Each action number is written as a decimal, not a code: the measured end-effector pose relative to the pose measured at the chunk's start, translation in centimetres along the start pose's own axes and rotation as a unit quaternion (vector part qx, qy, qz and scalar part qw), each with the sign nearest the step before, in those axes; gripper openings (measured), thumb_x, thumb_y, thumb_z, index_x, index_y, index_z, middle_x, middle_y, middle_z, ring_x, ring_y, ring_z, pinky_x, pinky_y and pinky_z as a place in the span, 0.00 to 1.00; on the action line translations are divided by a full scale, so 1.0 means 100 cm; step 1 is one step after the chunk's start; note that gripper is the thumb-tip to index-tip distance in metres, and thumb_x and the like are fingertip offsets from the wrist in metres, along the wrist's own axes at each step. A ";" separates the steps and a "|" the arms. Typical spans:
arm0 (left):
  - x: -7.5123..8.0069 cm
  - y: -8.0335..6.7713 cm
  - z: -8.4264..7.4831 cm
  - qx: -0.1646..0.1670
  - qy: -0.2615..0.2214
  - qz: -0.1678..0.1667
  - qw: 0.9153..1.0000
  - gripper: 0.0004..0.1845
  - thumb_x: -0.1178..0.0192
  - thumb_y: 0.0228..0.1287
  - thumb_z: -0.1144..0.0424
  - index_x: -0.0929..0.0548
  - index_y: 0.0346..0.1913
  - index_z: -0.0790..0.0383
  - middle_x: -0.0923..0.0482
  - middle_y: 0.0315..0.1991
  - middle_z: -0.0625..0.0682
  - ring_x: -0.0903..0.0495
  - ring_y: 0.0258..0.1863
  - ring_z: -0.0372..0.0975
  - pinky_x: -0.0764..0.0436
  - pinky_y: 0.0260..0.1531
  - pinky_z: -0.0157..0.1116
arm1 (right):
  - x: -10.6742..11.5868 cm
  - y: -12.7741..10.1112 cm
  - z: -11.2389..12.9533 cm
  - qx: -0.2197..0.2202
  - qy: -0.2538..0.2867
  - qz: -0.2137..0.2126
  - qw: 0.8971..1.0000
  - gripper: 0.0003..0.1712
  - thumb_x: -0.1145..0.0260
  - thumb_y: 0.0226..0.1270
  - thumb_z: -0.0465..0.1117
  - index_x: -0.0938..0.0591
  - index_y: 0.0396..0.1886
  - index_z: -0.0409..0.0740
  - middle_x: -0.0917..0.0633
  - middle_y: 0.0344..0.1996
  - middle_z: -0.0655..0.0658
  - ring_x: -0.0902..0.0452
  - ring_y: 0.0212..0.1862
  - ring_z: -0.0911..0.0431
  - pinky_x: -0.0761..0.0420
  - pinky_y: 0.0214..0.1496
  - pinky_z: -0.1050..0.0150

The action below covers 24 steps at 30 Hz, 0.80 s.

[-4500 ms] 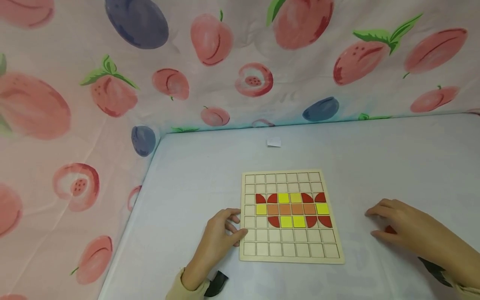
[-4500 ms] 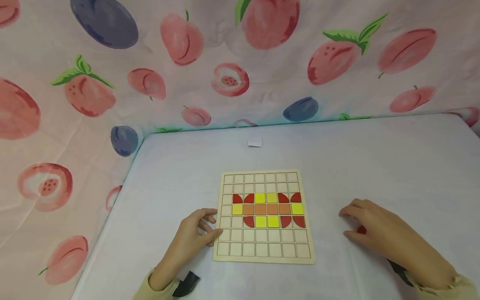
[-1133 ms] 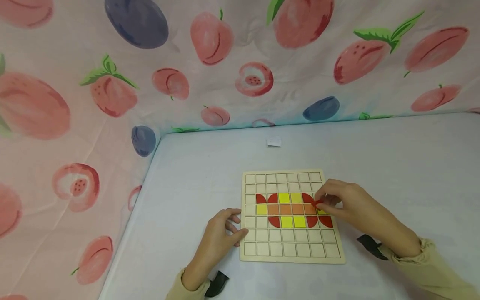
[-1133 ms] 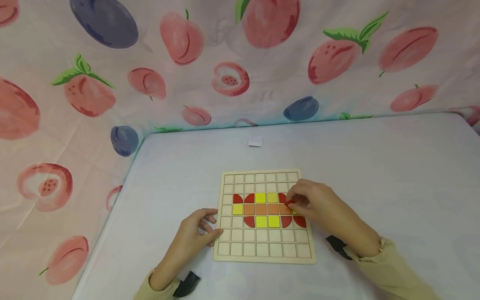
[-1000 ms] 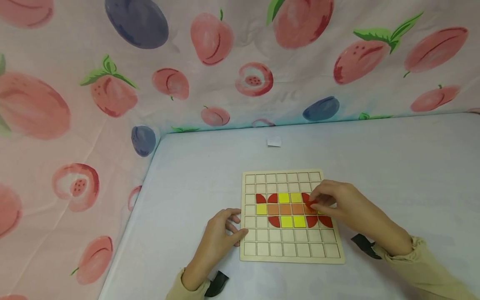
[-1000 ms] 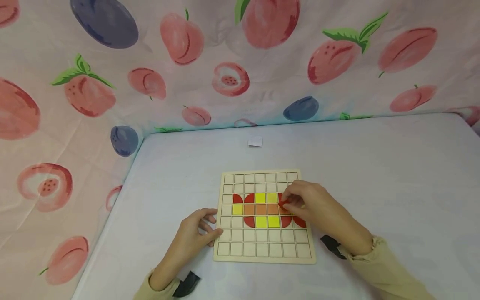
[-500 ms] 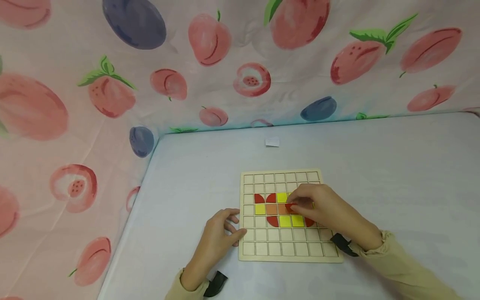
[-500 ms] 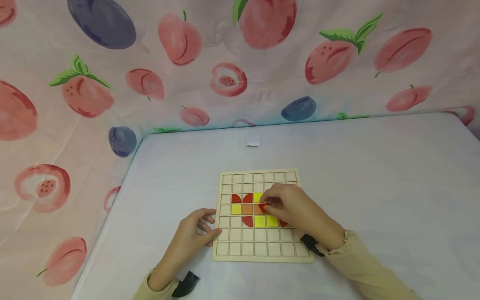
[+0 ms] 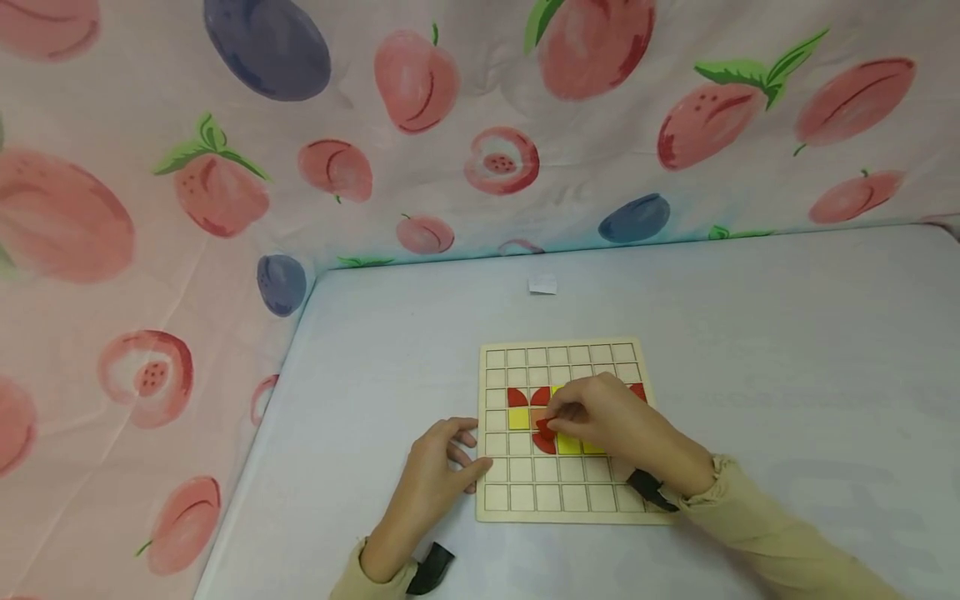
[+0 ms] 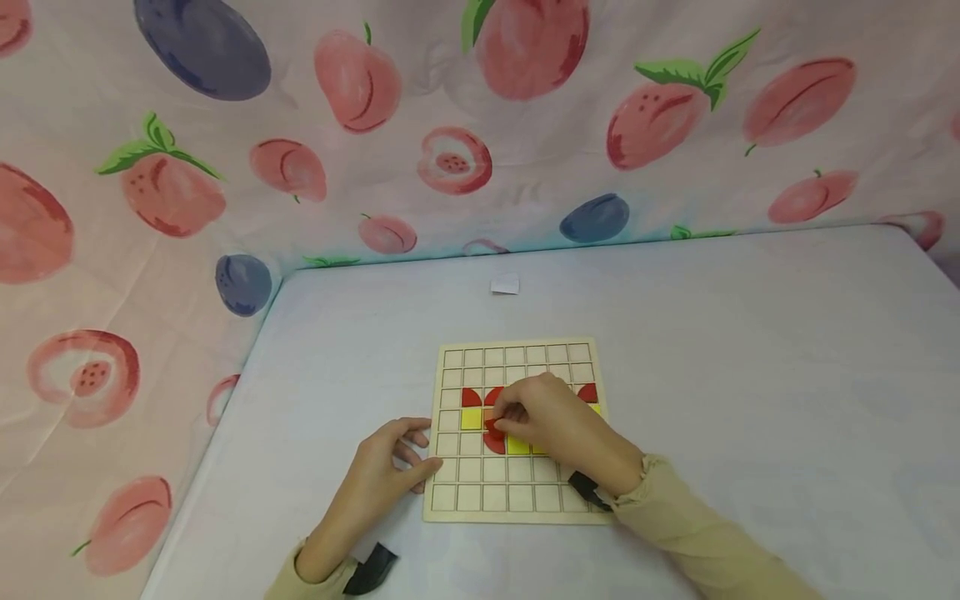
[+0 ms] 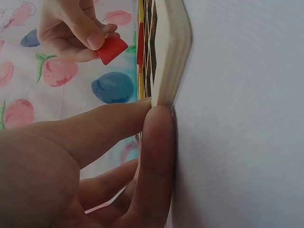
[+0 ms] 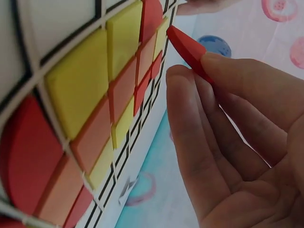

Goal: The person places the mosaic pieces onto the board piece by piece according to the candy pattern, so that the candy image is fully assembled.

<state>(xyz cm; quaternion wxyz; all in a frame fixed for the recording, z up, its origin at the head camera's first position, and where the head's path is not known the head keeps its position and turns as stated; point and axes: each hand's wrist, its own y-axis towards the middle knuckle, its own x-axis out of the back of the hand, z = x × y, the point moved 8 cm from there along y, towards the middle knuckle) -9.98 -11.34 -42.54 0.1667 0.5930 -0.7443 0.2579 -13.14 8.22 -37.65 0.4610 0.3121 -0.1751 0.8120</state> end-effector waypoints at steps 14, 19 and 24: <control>-0.001 0.000 0.001 -0.003 0.000 0.002 1.000 0.26 0.28 0.55 0.71 0.22 0.58 0.68 0.24 0.41 0.53 0.22 0.32 0.37 0.17 0.21 0.27 | -0.026 0.012 0.006 -0.006 0.012 0.036 0.999 0.03 0.27 0.60 0.34 0.14 0.29 0.45 0.17 0.25 0.56 0.25 0.28 0.66 0.19 0.32 0.73; -0.001 0.001 0.000 -0.004 -0.003 0.002 1.000 0.26 0.28 0.54 0.71 0.21 0.57 0.68 0.24 0.41 0.53 0.22 0.32 0.38 0.17 0.21 0.27 | -0.031 0.013 0.006 -0.005 0.004 0.039 0.999 0.07 0.28 0.59 0.31 0.15 0.26 0.46 0.19 0.23 0.57 0.27 0.26 0.67 0.21 0.30 0.73; -0.001 0.000 0.000 -0.007 -0.004 0.001 1.000 0.26 0.28 0.54 0.71 0.22 0.57 0.68 0.24 0.41 0.53 0.22 0.32 0.37 0.17 0.21 0.27 | -0.036 0.016 0.006 -0.008 -0.014 0.039 0.999 0.09 0.27 0.59 0.32 0.18 0.24 0.47 0.22 0.20 0.58 0.30 0.24 0.66 0.23 0.27 0.73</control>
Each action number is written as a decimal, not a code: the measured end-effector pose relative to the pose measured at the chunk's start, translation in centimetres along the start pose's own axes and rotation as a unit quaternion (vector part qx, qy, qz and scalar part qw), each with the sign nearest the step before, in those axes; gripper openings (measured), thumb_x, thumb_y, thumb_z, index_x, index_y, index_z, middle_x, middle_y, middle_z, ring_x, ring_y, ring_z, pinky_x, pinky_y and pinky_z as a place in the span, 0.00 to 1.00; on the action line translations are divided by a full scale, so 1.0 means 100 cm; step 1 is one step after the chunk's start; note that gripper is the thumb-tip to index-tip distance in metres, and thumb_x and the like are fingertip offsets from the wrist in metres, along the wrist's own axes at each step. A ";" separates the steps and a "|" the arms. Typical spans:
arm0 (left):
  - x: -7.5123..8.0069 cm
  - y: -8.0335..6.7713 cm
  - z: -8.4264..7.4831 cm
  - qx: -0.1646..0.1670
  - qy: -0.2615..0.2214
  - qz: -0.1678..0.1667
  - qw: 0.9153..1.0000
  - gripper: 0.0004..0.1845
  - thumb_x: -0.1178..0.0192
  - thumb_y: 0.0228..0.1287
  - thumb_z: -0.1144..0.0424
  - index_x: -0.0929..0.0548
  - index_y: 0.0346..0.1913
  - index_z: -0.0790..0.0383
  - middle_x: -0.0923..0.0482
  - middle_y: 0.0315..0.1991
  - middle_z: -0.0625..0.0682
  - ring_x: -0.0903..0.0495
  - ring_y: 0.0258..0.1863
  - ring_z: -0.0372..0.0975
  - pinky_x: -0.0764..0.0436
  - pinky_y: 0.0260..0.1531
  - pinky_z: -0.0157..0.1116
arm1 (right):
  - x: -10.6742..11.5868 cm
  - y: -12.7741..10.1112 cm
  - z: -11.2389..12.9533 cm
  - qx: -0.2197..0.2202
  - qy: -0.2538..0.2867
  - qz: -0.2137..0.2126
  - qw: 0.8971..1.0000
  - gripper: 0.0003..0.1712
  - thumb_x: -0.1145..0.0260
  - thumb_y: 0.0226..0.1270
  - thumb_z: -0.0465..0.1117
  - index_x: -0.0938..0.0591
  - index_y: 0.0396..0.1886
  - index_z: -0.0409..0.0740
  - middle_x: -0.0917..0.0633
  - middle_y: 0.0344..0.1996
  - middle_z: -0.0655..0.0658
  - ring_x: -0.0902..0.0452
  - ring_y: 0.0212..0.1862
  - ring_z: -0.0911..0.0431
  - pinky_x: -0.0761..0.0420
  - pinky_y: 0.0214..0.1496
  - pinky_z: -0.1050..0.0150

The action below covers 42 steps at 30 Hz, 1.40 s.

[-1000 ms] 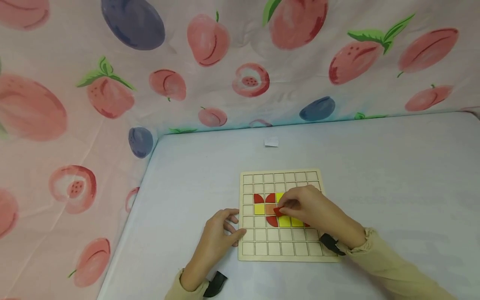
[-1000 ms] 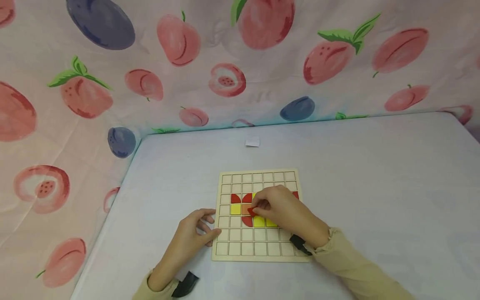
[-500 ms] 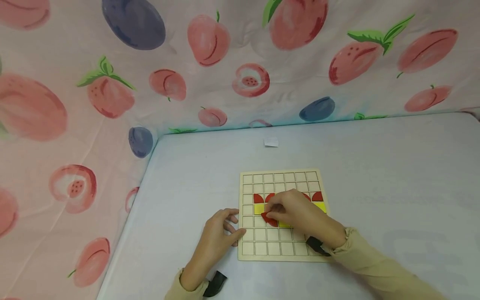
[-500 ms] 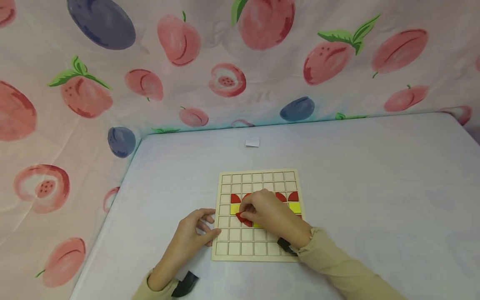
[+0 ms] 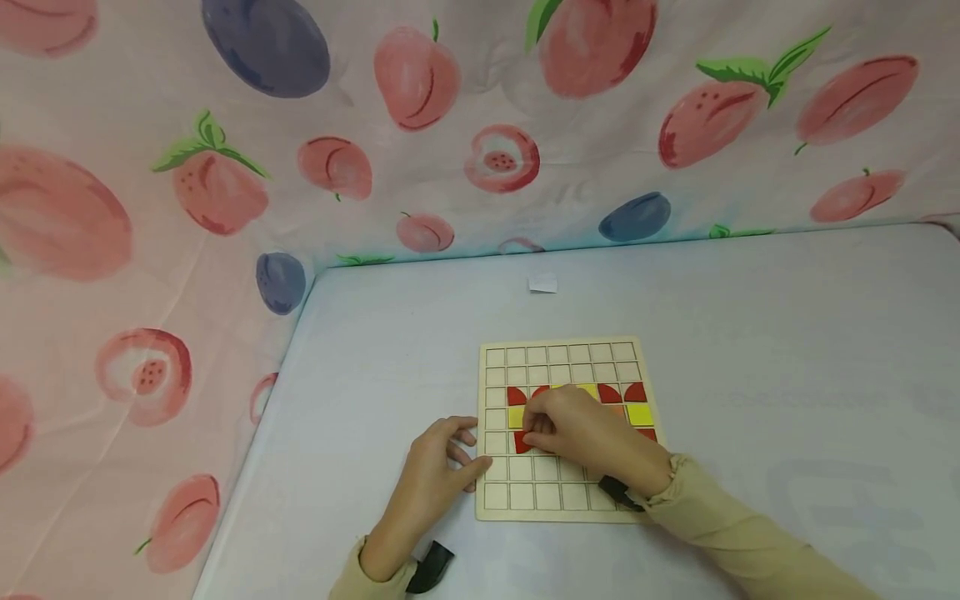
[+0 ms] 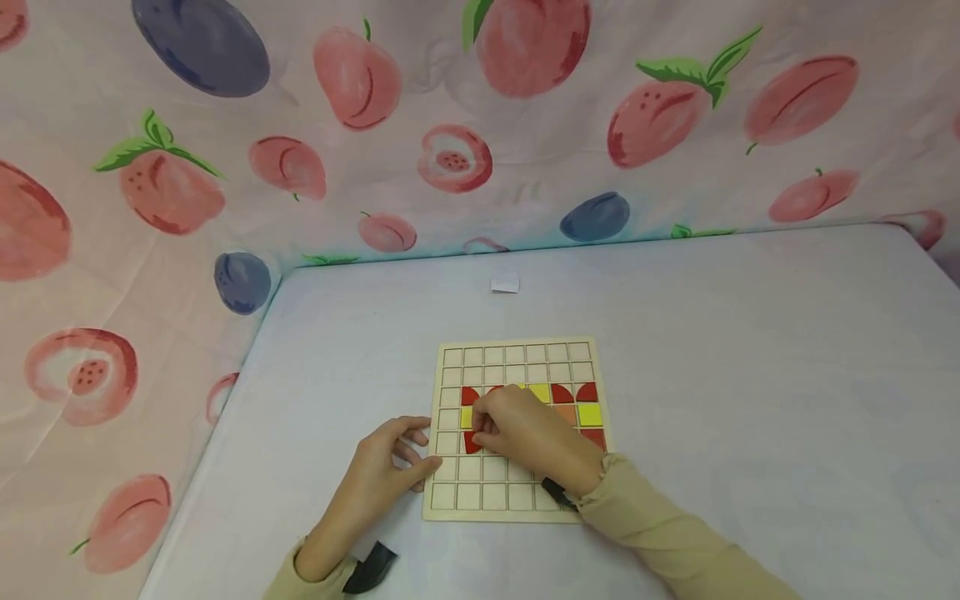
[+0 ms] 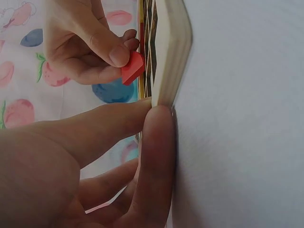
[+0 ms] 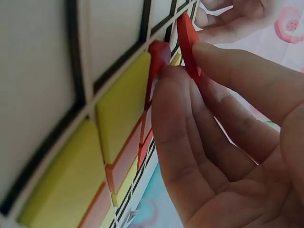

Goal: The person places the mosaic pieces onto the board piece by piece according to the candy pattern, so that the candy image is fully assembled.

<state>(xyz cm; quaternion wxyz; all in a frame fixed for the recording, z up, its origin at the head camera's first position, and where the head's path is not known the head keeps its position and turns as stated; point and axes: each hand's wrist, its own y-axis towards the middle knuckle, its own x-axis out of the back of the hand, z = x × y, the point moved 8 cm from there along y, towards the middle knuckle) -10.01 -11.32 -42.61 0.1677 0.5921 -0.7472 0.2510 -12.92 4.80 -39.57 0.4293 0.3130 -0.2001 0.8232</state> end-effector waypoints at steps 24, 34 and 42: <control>0.001 0.001 0.000 -0.003 0.019 0.000 1.000 0.25 0.28 0.55 0.69 0.21 0.57 0.66 0.23 0.40 0.51 0.22 0.32 0.36 0.16 0.23 0.28 | -0.011 0.006 0.001 -0.002 -0.042 0.003 0.999 0.09 0.28 0.61 0.33 0.18 0.25 0.49 0.26 0.21 0.56 0.32 0.26 0.63 0.28 0.27 0.72; 0.000 0.000 0.001 0.000 0.011 0.003 1.000 0.25 0.28 0.55 0.70 0.21 0.57 0.67 0.23 0.40 0.52 0.22 0.31 0.36 0.16 0.21 0.28 | -0.009 0.003 0.004 0.016 -0.059 0.006 0.998 0.03 0.30 0.63 0.33 0.15 0.33 0.45 0.26 0.26 0.55 0.32 0.28 0.63 0.28 0.30 0.72; 0.001 0.001 0.001 0.001 0.007 0.005 1.000 0.25 0.28 0.55 0.70 0.21 0.57 0.67 0.23 0.41 0.52 0.22 0.32 0.37 0.16 0.22 0.28 | -0.012 0.003 0.008 0.010 -0.089 0.018 0.996 0.11 0.24 0.59 0.40 0.14 0.41 0.45 0.20 0.33 0.54 0.29 0.32 0.61 0.25 0.34 0.69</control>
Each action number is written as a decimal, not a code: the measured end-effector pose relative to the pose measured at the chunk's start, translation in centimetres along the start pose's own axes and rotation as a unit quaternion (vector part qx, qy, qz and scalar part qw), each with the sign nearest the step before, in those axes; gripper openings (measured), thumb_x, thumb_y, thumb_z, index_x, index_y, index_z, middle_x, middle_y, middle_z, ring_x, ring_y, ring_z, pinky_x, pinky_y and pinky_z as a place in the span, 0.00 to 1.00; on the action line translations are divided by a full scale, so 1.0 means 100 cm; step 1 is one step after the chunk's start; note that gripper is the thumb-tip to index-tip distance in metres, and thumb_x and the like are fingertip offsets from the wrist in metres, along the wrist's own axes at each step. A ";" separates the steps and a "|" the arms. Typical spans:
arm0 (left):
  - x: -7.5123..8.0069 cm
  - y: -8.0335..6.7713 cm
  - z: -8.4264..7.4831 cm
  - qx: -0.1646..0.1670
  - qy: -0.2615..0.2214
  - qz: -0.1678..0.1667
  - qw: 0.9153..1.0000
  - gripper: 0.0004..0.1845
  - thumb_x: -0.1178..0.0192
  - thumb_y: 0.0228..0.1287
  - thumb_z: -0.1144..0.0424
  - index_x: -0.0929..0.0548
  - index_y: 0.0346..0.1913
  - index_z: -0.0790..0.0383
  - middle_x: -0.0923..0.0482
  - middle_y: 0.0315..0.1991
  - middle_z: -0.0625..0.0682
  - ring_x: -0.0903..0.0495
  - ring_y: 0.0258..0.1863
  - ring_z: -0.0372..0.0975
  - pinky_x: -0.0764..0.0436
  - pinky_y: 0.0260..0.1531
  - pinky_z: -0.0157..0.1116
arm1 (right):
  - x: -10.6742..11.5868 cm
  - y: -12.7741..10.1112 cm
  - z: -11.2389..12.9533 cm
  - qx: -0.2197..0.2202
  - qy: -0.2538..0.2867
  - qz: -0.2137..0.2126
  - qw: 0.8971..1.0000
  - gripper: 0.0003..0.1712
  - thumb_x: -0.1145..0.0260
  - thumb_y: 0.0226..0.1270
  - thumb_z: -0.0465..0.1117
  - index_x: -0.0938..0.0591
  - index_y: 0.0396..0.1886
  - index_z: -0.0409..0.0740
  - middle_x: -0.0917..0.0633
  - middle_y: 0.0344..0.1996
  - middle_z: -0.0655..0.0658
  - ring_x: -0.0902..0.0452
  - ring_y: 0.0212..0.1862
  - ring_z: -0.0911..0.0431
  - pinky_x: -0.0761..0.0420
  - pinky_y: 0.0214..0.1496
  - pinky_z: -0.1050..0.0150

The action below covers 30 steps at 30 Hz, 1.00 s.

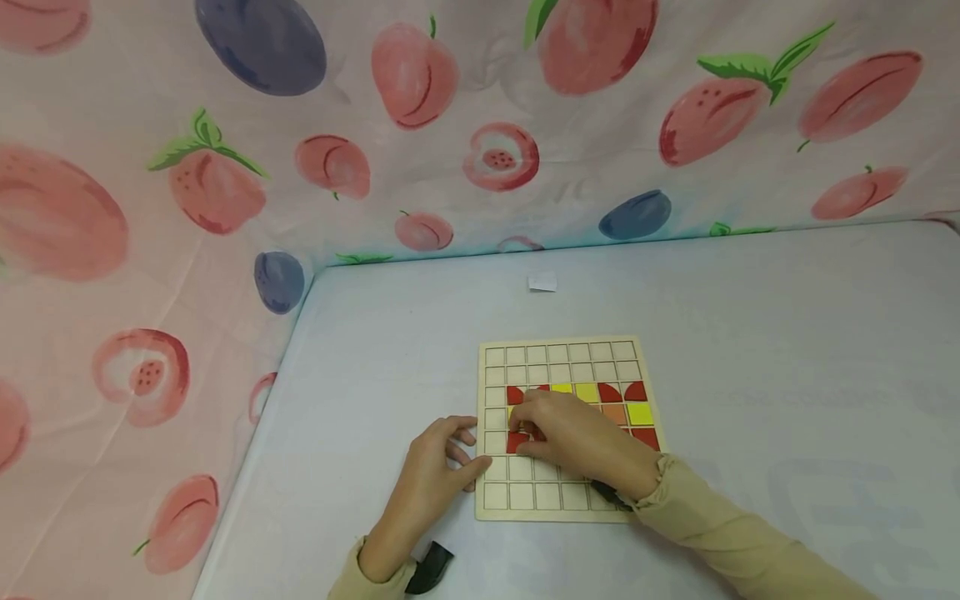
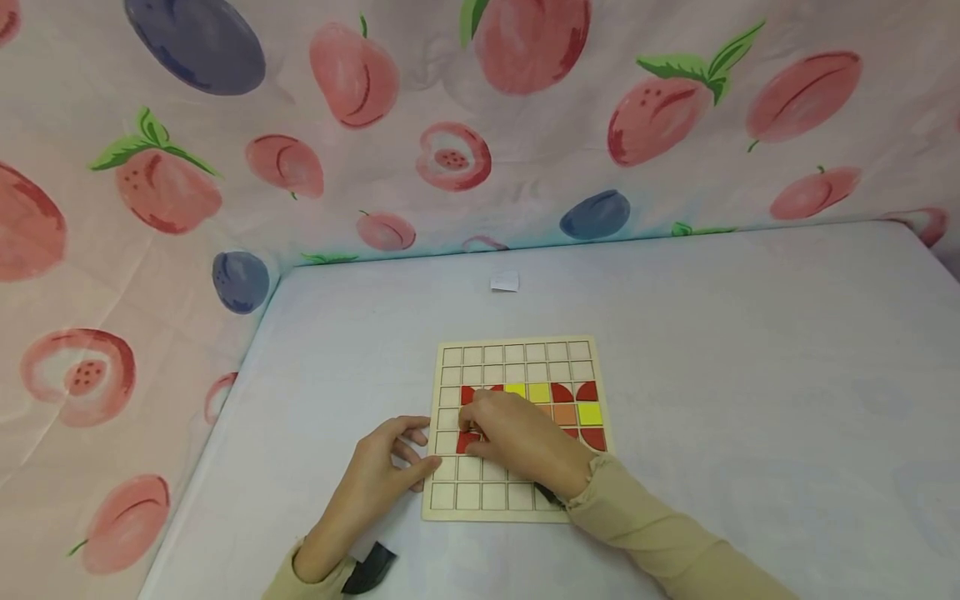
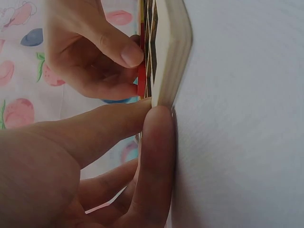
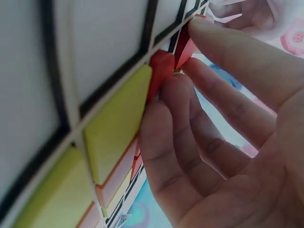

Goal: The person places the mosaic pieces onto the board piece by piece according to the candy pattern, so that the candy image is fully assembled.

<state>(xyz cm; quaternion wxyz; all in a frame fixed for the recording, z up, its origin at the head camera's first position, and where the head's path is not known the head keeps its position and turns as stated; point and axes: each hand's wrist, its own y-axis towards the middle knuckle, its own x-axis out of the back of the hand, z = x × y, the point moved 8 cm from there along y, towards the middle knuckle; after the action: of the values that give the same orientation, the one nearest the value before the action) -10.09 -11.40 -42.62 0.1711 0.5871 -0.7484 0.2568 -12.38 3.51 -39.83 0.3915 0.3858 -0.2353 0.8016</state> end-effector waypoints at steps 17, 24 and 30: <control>-0.001 0.000 0.001 0.006 -0.002 0.006 1.000 0.26 0.28 0.55 0.69 0.22 0.58 0.67 0.23 0.41 0.52 0.22 0.33 0.38 0.16 0.22 0.28 | 0.001 -0.001 0.003 0.013 -0.023 -0.004 1.000 0.10 0.24 0.58 0.38 0.14 0.38 0.44 0.20 0.33 0.53 0.29 0.33 0.61 0.22 0.36 0.68; 0.001 -0.001 0.000 -0.001 -0.004 0.005 1.000 0.24 0.31 0.59 0.71 0.24 0.59 0.69 0.23 0.41 0.53 0.21 0.29 0.36 0.16 0.20 0.29 | 0.007 -0.004 0.007 0.036 -0.022 -0.026 0.999 0.08 0.27 0.62 0.40 0.14 0.40 0.44 0.19 0.36 0.51 0.27 0.33 0.61 0.20 0.38 0.68; 0.014 0.000 -0.017 -0.047 0.080 -0.039 0.995 0.17 0.31 0.60 0.68 0.21 0.51 0.63 0.20 0.39 0.49 0.22 0.32 0.34 0.17 0.29 0.27 | 0.030 -0.016 0.008 0.049 -0.059 -0.094 0.993 0.10 0.28 0.63 0.42 0.14 0.43 0.47 0.17 0.41 0.52 0.22 0.40 0.60 0.15 0.43 0.66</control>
<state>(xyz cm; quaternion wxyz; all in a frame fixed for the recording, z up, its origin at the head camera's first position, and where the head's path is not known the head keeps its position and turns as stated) -10.53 -11.50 -40.51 0.2678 0.5843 -0.7202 0.2611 -11.91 5.27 -36.82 0.4313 0.4719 -0.1811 0.7473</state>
